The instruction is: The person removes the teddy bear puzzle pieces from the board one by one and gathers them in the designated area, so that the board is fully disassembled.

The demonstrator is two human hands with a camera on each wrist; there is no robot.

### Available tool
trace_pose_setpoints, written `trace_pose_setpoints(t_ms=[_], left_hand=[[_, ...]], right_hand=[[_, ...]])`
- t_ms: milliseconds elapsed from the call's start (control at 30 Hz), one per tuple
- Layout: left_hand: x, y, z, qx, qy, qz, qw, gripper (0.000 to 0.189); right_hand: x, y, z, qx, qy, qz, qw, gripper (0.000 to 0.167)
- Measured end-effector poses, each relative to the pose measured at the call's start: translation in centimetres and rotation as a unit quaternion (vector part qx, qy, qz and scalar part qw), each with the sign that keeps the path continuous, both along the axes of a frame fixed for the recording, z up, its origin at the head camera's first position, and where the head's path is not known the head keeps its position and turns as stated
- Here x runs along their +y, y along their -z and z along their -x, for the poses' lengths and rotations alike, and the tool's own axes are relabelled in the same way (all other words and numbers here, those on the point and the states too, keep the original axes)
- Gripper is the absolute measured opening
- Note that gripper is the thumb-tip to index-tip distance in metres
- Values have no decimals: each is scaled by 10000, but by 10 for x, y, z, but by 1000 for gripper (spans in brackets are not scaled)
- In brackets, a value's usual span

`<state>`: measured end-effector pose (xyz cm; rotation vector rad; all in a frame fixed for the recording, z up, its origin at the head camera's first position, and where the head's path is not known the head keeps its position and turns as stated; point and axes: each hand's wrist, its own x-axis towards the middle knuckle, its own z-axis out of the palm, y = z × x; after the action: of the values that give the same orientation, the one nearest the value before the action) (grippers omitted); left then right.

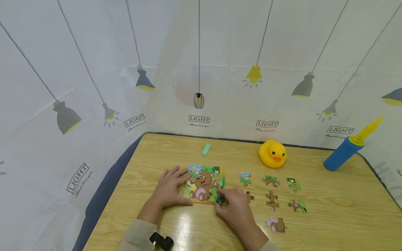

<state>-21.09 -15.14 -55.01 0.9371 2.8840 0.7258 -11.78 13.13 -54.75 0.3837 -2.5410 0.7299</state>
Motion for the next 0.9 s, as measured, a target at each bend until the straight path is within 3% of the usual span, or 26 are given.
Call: trace_pose_setpoints(t_ms=[200,433,733,900], left_hand=[[-2,-1,1,-2,-12,9,10000,113],[-1,1,0,-25,33,-79,10000,112],[0,1,0,-119,12,-41,9999,113],[-1,1,0,-91,-9,-64,9999,114]], right_hand=[[9,-1,1,697,-430,62,9966,43],[42,-5,-15,635,-1115,179,9916,40],[119,-2,-51,352,-1010,138,9942,54],[157,-1,-71,113,-711,167,9973,57]])
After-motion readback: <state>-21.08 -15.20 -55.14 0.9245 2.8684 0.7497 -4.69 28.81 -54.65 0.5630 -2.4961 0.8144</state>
